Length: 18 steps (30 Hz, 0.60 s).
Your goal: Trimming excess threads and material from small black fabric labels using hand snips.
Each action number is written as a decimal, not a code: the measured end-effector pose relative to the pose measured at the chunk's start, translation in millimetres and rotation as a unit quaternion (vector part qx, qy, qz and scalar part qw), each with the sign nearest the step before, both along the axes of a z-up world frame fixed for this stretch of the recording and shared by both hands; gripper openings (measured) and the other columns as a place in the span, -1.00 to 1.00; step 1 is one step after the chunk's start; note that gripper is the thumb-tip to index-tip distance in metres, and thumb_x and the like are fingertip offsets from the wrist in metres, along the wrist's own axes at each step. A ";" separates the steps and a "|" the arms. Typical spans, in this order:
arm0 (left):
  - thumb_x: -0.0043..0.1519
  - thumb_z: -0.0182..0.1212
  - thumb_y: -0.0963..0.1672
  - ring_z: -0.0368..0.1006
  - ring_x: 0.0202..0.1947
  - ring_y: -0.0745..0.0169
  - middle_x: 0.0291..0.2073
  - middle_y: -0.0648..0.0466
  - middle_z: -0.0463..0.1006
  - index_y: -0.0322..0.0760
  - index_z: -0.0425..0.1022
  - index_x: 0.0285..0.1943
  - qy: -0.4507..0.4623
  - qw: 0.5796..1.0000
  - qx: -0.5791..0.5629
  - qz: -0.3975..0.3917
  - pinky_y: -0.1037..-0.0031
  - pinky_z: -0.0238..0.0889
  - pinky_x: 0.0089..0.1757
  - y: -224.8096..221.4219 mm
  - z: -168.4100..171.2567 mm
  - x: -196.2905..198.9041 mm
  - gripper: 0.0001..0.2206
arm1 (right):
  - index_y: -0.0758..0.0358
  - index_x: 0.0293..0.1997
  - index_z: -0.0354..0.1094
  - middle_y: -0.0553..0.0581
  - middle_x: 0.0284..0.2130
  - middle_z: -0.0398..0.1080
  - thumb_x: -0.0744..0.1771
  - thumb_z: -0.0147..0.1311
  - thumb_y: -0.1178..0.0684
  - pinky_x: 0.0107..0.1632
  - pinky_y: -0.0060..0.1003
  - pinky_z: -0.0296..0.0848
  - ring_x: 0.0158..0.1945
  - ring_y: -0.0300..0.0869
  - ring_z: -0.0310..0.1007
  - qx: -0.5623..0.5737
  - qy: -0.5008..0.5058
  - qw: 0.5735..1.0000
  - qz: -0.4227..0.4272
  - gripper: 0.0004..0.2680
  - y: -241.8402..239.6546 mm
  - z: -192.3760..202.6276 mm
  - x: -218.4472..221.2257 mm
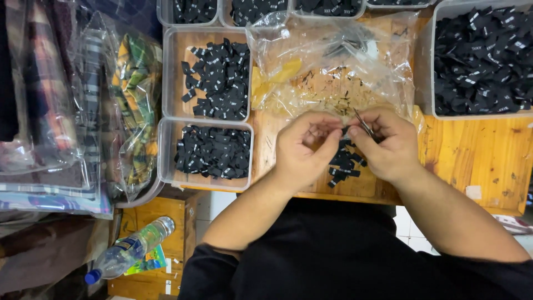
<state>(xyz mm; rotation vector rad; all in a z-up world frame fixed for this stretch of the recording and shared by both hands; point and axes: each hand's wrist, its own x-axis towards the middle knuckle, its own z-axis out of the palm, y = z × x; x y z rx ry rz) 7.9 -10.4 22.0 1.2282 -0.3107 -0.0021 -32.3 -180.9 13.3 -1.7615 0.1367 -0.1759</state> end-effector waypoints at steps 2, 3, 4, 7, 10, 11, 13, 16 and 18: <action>0.19 0.35 -0.29 0.61 -0.27 0.35 -0.27 -0.02 0.66 -0.35 0.63 -0.05 -0.012 0.999 0.049 -0.005 0.54 0.52 -0.23 2.3 1.4 -0.4 -0.82 | 0.30 -0.12 0.52 0.06 -0.65 0.35 0.34 0.21 0.27 -0.43 -0.52 0.23 -0.57 -0.36 0.26 -0.004 0.000 1.000 -0.001 -0.92 -0.2 -1.2 -3.2; 0.19 0.35 -0.29 0.61 -0.27 0.35 -0.27 -0.02 0.66 -0.35 0.63 -0.05 -0.010 0.999 0.050 -0.007 0.54 0.52 -0.23 3.2 3.2 0.2 -0.82 | 0.30 -0.12 0.52 0.06 -0.65 0.35 0.34 0.21 0.27 -0.43 -0.52 0.23 -0.57 -0.36 0.26 -0.003 0.002 1.000 -0.002 -0.92 0.1 -1.0 -4.1; 0.18 0.38 -0.27 0.62 -0.28 0.33 -0.28 -0.01 0.66 -0.33 0.64 -0.06 -0.012 0.998 0.060 -0.012 0.53 0.53 -0.24 4.2 4.9 0.4 -0.82 | 0.31 -0.14 0.52 0.07 -0.66 0.35 0.33 0.21 0.28 -0.45 -0.51 0.23 -0.59 -0.35 0.25 -0.005 0.009 1.000 -0.001 -0.92 0.6 -0.9 -5.4; 0.19 0.38 -0.27 0.64 -0.30 0.24 -0.29 -0.03 0.67 -0.33 0.66 -0.09 -0.013 0.997 0.072 -0.021 0.50 0.54 -0.27 6.7 8.9 1.4 -0.85 | 0.31 -0.15 0.52 0.06 -0.67 0.35 0.32 0.21 0.28 -0.46 -0.53 0.23 -0.61 -0.36 0.25 -0.008 0.012 1.000 0.001 -0.92 1.1 0.0 -5.6; 0.21 0.35 -0.28 0.64 -0.33 0.20 -0.30 -0.07 0.67 -0.36 0.66 -0.12 -0.002 0.998 0.063 -0.029 0.48 0.53 -0.30 8.4 12.2 1.8 -0.89 | 0.32 -0.15 0.51 0.07 -0.67 0.35 0.33 0.21 0.27 -0.46 -0.54 0.25 -0.61 -0.36 0.27 -0.010 0.002 1.000 0.003 -0.93 1.0 2.8 -4.1; 0.21 0.35 -0.29 0.63 -0.34 0.23 -0.31 -0.09 0.67 -0.38 0.66 -0.13 0.011 0.998 0.055 -0.034 0.49 0.52 -0.32 9.5 13.8 1.9 -0.90 | 0.33 -0.14 0.51 0.08 -0.67 0.36 0.33 0.20 0.27 -0.46 -0.53 0.27 -0.61 -0.35 0.27 -0.007 -0.002 1.000 0.005 -0.93 1.5 4.3 -3.3; 0.24 0.31 -0.29 0.62 -0.33 0.28 -0.32 -0.09 0.66 -0.41 0.64 -0.11 0.054 0.998 0.016 -0.041 0.52 0.52 -0.32 6.2 0.8 -3.9 -0.90 | 0.34 -0.11 0.48 0.09 -0.65 0.36 0.33 0.19 0.27 -0.43 -0.52 0.29 -0.59 -0.35 0.27 0.006 -0.001 1.000 0.010 -0.91 3.3 5.6 -2.8; 0.27 0.26 -0.29 0.61 -0.34 0.34 -0.32 -0.07 0.66 -0.46 0.58 -0.07 0.138 0.988 -0.045 -0.053 0.58 0.51 -0.31 7.9 -15.4 -7.7 -0.90 | 0.36 -0.07 0.46 0.12 -0.64 0.35 0.32 0.21 0.20 -0.45 -0.45 0.29 -0.59 -0.32 0.24 -0.004 -0.015 0.999 0.030 -0.87 0.4 -2.9 -6.0; 0.28 0.25 -0.28 0.62 -0.35 0.34 -0.30 -0.07 0.66 -0.47 0.56 -0.06 0.178 0.980 -0.070 -0.056 0.61 0.52 -0.31 9.3 -21.0 -7.2 -0.90 | 0.36 -0.06 0.46 0.15 -0.64 0.34 0.31 0.24 0.14 -0.49 -0.40 0.27 -0.62 -0.29 0.21 -0.027 -0.032 0.998 0.049 -0.83 0.6 -4.3 -6.4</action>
